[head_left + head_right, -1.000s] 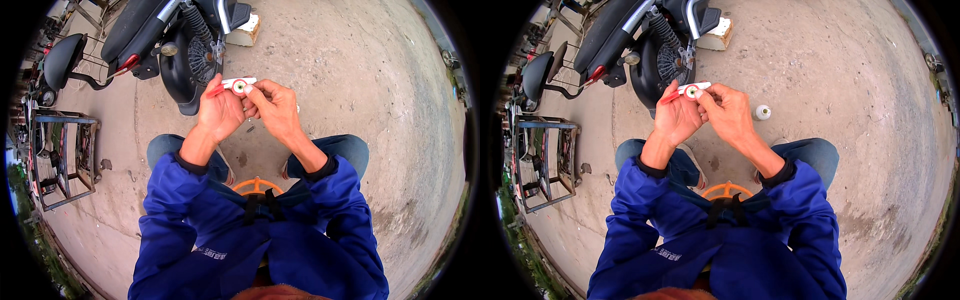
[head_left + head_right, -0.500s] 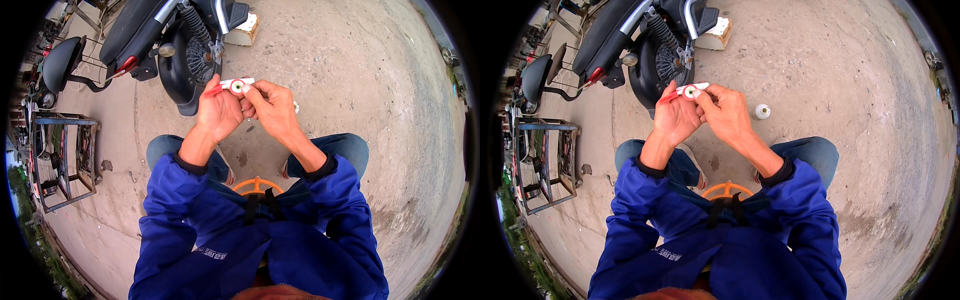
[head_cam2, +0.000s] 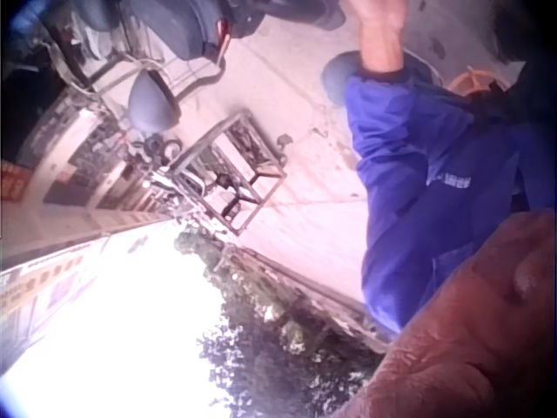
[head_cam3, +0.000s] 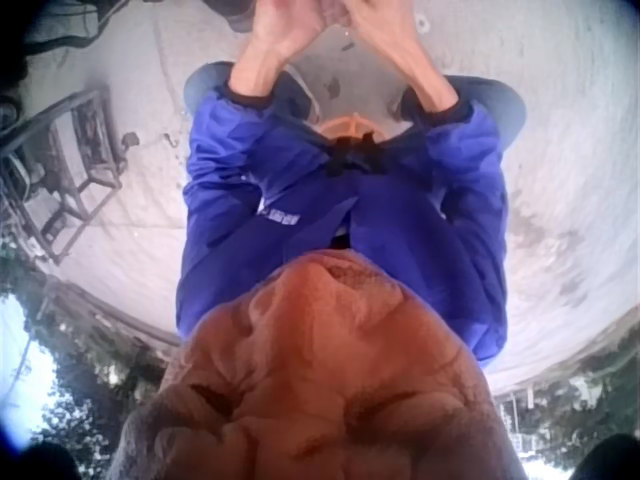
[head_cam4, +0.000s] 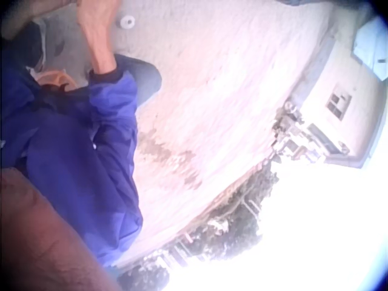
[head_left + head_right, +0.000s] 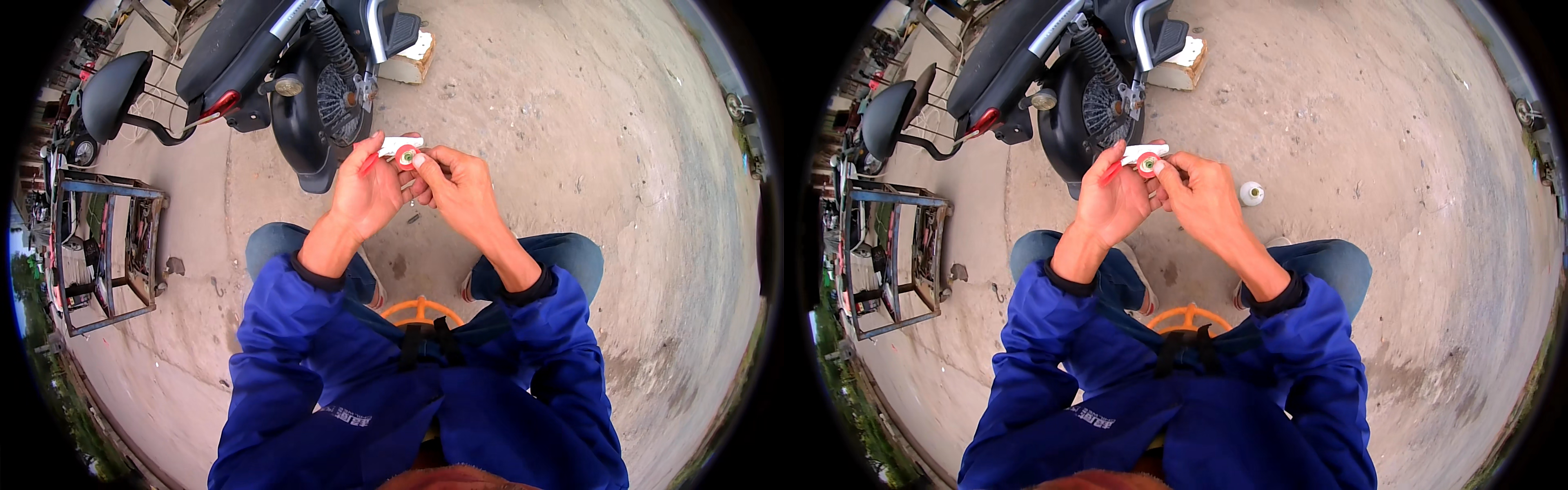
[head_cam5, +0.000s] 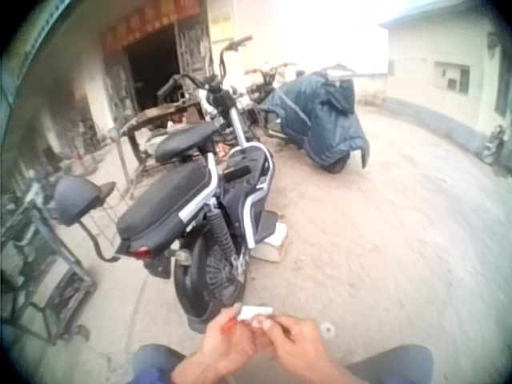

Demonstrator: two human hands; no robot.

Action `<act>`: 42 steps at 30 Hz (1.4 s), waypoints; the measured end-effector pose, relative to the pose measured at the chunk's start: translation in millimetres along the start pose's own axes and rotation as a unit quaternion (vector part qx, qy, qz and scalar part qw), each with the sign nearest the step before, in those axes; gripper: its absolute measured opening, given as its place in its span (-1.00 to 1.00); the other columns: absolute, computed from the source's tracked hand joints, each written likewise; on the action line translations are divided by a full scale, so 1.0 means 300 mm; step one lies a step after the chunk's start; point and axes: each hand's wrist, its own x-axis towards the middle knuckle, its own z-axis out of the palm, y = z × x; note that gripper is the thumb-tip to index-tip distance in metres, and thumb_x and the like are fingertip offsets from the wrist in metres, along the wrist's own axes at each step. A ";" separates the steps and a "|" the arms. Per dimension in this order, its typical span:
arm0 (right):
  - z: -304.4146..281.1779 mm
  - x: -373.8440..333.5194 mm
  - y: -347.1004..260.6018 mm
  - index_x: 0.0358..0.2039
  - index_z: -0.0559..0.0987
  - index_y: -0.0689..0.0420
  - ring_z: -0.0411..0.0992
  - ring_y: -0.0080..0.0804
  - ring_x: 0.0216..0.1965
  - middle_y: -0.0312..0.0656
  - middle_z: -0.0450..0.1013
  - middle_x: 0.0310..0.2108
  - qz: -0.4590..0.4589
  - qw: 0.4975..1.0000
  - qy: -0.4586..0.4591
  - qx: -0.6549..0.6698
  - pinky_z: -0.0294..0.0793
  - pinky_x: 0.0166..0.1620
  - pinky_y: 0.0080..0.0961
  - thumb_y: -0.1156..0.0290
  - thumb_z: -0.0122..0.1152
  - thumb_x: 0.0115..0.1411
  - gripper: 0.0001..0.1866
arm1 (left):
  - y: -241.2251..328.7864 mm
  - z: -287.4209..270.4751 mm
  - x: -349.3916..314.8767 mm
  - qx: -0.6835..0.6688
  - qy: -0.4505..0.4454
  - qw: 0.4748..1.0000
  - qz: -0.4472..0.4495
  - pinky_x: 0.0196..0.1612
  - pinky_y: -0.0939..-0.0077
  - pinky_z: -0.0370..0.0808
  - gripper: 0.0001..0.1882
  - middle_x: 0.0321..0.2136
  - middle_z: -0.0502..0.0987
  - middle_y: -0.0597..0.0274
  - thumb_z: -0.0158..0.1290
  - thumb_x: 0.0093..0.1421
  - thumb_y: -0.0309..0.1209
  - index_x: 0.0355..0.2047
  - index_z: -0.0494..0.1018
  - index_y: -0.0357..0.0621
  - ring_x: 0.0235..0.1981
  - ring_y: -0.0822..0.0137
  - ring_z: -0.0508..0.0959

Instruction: The person assembles a red and white spray nozzle by inserting a clear plastic tube into the body. They then attach a black rubber hose to the nozzle assembly and test the mechanism by pressing the trigger. The person handles the components with both hands while sitting on a low stool.

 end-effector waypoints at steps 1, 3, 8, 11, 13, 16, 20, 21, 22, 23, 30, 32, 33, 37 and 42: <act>-0.003 -0.001 0.003 -0.13 0.66 0.36 0.56 -0.52 -0.50 -0.14 0.61 -0.49 -0.007 1.000 0.001 -0.013 0.52 -0.43 -0.52 0.31 0.16 0.41 -0.68 | 0.000 0.000 -0.003 0.003 -0.011 1.000 -0.001 0.03 0.19 0.42 -0.46 -0.05 0.57 0.06 -0.10 0.42 0.00 0.09 0.45 -0.25 -0.05 0.14 0.52; -0.008 0.007 0.019 -0.12 0.66 0.35 0.55 -0.51 -0.52 -0.13 0.60 -0.52 -0.012 0.999 -0.001 -0.035 0.51 -0.43 -0.52 0.30 0.16 0.40 -0.68 | -0.005 0.017 0.003 0.028 0.010 0.999 0.017 0.05 0.16 0.43 -0.47 -0.03 0.57 0.06 -0.14 0.44 -0.02 0.10 0.44 -0.24 -0.03 0.16 0.52; -0.018 0.020 0.034 -0.09 0.65 0.33 0.54 -0.47 -0.56 -0.07 0.58 -0.55 -0.051 0.998 0.020 -0.031 0.49 -0.46 -0.47 0.32 0.17 0.39 -0.69 | -0.008 0.038 0.019 0.086 0.024 0.995 0.051 0.08 0.15 0.44 -0.49 -0.01 0.57 0.06 -0.20 0.48 -0.09 0.16 0.42 -0.24 0.01 0.19 0.53; -0.039 0.017 0.031 -0.10 0.66 0.31 0.52 -0.44 -0.59 -0.03 0.56 -0.57 -0.063 0.995 0.019 -0.075 0.45 -0.49 -0.41 0.34 0.20 0.37 -0.72 | -0.013 0.038 0.026 0.105 0.029 0.992 0.062 0.09 0.17 0.45 -0.49 0.00 0.58 0.05 -0.22 0.49 -0.12 0.23 0.38 -0.24 0.02 0.19 0.54; -0.067 0.008 0.013 -0.12 0.66 0.30 0.52 -0.38 -0.60 0.00 0.55 -0.56 -0.061 0.990 0.016 -0.123 0.42 -0.50 -0.36 0.35 0.22 0.36 -0.74 | -0.018 0.056 0.034 0.125 0.031 0.989 0.070 0.09 0.19 0.45 -0.49 0.01 0.58 0.05 -0.22 0.50 -0.14 0.25 0.36 -0.24 0.03 0.21 0.54; -0.095 0.002 -0.028 -0.20 0.67 0.26 0.52 -0.23 -0.60 0.01 0.56 -0.52 -0.065 0.976 0.017 -0.206 0.42 -0.50 -0.31 0.36 0.27 0.32 -0.79 | -0.013 0.059 0.037 0.170 0.023 0.982 0.081 0.13 0.27 0.41 -0.46 0.04 0.58 0.06 -0.15 0.49 -0.13 0.29 0.30 -0.27 0.07 0.23 0.55; -0.143 0.014 -0.016 -0.32 0.65 0.22 0.54 0.00 -0.52 0.01 0.58 -0.46 -0.081 0.943 0.041 -0.320 0.48 -0.45 -0.22 0.35 0.32 0.27 -0.83 | -0.007 0.059 0.071 0.250 0.033 0.967 0.037 -0.02 0.43 0.40 -0.49 0.01 0.60 0.12 -0.13 0.50 -0.22 0.33 0.28 -0.26 0.03 0.37 0.53; -0.156 0.021 -0.013 -0.34 0.64 0.21 0.55 0.03 -0.50 0.01 0.58 -0.46 -0.069 0.939 0.048 -0.333 0.49 -0.43 -0.19 0.36 0.32 0.26 -0.83 | -0.010 0.057 0.083 0.266 0.040 0.963 0.017 -0.06 0.48 0.39 -0.51 0.00 0.61 0.15 -0.13 0.51 -0.25 0.33 0.29 -0.26 0.01 0.40 0.53; -0.166 0.034 -0.019 -0.35 0.64 0.20 0.56 0.04 -0.49 0.02 0.58 -0.46 -0.057 0.930 0.032 -0.361 0.49 -0.42 -0.17 0.35 0.32 0.26 -0.83 | -0.002 0.062 0.085 0.264 0.040 0.964 -0.005 -0.09 0.51 0.40 -0.53 -0.01 0.62 0.17 -0.14 0.51 -0.28 0.33 0.29 -0.25 0.00 0.43 0.53; -0.182 0.046 -0.014 -0.36 0.64 0.19 0.57 0.05 -0.47 0.04 0.58 -0.46 -0.045 0.919 0.015 -0.392 0.50 -0.42 -0.15 0.35 0.32 0.25 -0.83 | -0.002 0.069 0.087 0.257 0.041 0.965 -0.027 -0.11 0.53 0.41 -0.55 -0.01 0.62 0.20 -0.15 0.52 -0.31 0.33 0.30 -0.24 -0.02 0.46 0.54; -0.241 0.107 0.158 -0.42 0.68 0.22 0.57 0.20 -0.43 0.14 0.57 -0.50 0.094 0.826 -0.105 -0.545 0.53 -0.33 0.04 0.26 0.24 0.27 -0.72 | -0.075 -0.068 0.169 0.253 0.038 0.959 -0.122 -0.19 0.58 0.45 -0.59 -0.09 0.63 0.28 -0.03 0.46 -0.34 0.26 0.39 -0.14 -0.19 0.54 0.50; -0.233 0.102 0.201 -0.43 0.68 0.22 0.58 0.21 -0.42 0.14 0.57 -0.51 0.065 0.825 -0.140 -0.544 0.54 -0.32 0.04 0.23 0.23 0.27 -0.69 | -0.071 -0.057 0.164 0.266 0.026 0.956 -0.123 -0.21 0.58 0.46 -0.59 -0.11 0.63 0.31 0.01 0.43 -0.33 0.25 0.41 -0.12 -0.22 0.54 0.50; -0.231 0.080 0.227 -0.44 0.68 0.23 0.58 0.21 -0.42 0.15 0.57 -0.51 0.059 0.823 -0.150 -0.544 0.54 -0.32 0.04 0.22 0.22 0.27 -0.68 | -0.070 -0.046 0.150 0.257 0.047 0.957 -0.129 -0.21 0.58 0.46 -0.58 -0.11 0.63 0.32 0.03 0.41 -0.33 0.24 0.42 -0.13 -0.23 0.54 0.49; -0.229 0.032 0.417 -0.52 0.64 0.26 0.59 0.03 -0.52 0.06 0.57 -0.58 0.066 0.894 -0.151 -0.416 0.53 -0.37 -0.11 0.20 0.23 0.29 -0.62 | -0.120 -0.025 0.025 0.222 0.168 0.950 -0.142 -0.22 0.59 0.46 -0.55 -0.14 0.63 0.33 0.10 0.36 -0.34 0.23 0.43 -0.13 -0.22 0.53 0.52; -0.249 -0.148 0.142 -0.55 0.60 0.28 0.54 -0.19 -0.61 -0.07 0.52 -0.69 0.195 0.925 -0.166 -0.282 0.49 -0.42 -0.23 0.29 0.21 0.31 -0.64 | -0.062 0.250 -0.402 0.209 0.288 0.927 -0.117 -0.23 0.60 0.49 -0.57 -0.16 0.64 0.36 0.09 0.37 -0.39 0.24 0.44 -0.12 -0.17 0.54 0.56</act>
